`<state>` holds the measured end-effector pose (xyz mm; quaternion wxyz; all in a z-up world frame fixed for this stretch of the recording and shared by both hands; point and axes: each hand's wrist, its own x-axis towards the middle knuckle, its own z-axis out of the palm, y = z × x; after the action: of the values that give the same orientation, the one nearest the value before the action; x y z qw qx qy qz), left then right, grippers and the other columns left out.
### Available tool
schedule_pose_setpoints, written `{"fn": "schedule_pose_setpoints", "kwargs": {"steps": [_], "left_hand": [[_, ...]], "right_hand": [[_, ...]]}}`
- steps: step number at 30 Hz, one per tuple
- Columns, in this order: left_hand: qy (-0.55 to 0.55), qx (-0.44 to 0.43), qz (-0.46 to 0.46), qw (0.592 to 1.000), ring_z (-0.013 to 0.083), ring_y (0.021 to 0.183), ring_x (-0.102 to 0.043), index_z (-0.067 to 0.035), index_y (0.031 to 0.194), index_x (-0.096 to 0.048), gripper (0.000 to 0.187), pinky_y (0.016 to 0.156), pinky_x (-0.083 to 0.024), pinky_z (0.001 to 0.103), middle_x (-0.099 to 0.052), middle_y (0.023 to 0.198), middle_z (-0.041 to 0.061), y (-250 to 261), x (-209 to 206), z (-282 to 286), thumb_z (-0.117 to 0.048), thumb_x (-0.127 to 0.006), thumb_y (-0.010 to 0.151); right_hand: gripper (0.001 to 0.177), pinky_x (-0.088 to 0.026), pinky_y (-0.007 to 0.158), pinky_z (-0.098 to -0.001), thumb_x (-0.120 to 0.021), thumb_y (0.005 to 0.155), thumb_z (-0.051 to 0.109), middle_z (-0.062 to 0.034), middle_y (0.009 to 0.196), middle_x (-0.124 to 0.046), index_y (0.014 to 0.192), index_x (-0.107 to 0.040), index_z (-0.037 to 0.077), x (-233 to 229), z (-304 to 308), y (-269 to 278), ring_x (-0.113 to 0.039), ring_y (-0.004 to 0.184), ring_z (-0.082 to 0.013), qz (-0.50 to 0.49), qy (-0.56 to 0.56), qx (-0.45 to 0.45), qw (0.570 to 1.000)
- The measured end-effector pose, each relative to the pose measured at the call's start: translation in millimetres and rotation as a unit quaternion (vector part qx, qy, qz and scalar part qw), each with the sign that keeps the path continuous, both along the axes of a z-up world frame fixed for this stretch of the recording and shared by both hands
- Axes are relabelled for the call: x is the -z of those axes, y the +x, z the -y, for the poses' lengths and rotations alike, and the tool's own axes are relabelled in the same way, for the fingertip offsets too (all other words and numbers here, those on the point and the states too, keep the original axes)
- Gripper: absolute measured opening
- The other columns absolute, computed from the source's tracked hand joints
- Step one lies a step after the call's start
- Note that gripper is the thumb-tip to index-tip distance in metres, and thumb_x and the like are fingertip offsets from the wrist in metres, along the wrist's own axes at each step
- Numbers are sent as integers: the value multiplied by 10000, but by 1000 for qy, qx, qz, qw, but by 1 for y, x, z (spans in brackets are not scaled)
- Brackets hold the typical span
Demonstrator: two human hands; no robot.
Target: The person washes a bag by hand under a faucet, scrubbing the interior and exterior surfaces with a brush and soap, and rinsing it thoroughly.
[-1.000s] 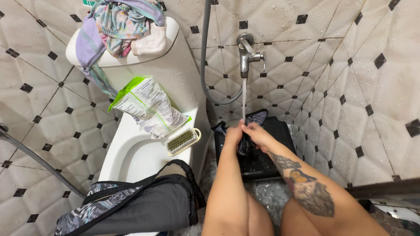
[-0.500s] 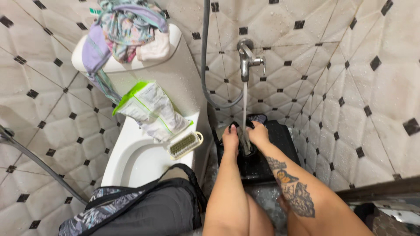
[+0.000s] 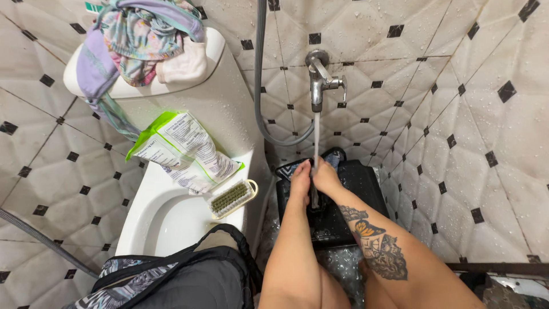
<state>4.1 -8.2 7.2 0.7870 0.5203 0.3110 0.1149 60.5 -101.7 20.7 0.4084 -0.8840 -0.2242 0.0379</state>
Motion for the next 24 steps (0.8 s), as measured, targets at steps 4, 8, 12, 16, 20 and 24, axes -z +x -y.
{"fn": "schedule_pose_setpoints", "kwargs": {"steps": [4, 8, 12, 16, 20, 24], "left_hand": [[18, 10, -14, 1000, 169, 1039, -645, -59, 1211, -676, 359, 910, -492, 316, -727, 1128, 73, 5, -7, -1, -343, -609, 1002], [72, 27, -18, 997, 174, 909, -635, -27, 1108, -681, 279, 834, -495, 327, -726, 983, 89, 6, -6, 4, -267, -614, 982], [-3, 56, 38, 998, 167, 896, -612, -17, 1114, -698, 295, 831, -484, 310, -702, 972, 73, 6, -3, -1, -274, -623, 990], [75, 34, -27, 996, 180, 940, -658, -72, 1110, -662, 312, 853, -517, 329, -739, 1020, 85, -7, -2, 6, -296, -698, 895], [159, 44, -202, 965, 252, 1025, -684, -60, 1139, -725, 544, 909, -522, 376, -734, 1101, 150, -18, -18, 15, -562, -624, 953], [255, 53, -213, 942, 345, 1073, -673, -77, 1163, -743, 557, 939, -512, 414, -727, 1143, 203, -23, -44, 22, -575, -570, 984]], "right_hand": [[495, -505, 952, -480, -620, 894, 138, -281, 1161, -683, 1388, -596, 143, -15, 2, -6, -644, 1096, -454, -15, 62, 10, 998], [551, -502, 938, -436, -573, 892, 106, -242, 1103, -721, 1436, -595, 192, -43, 11, -3, -665, 1060, -401, -93, 39, -47, 994], [402, -544, 843, -384, -692, 872, 172, -172, 1085, -739, 1270, -659, 127, -42, 19, 10, -723, 994, -298, -169, 54, -15, 984], [338, -557, 811, -371, -726, 828, 165, -175, 981, -768, 1159, -755, 104, -32, 22, 18, -745, 901, -282, -151, 39, 46, 987], [317, -558, 770, -370, -759, 812, 190, -194, 894, -765, 1110, -766, 85, -19, 19, 22, -734, 810, -276, -173, 15, 61, 983], [332, -559, 763, -355, -766, 797, 186, -148, 939, -756, 1101, -740, 56, -15, 17, 28, -718, 831, -234, -160, 37, 36, 986]]}}
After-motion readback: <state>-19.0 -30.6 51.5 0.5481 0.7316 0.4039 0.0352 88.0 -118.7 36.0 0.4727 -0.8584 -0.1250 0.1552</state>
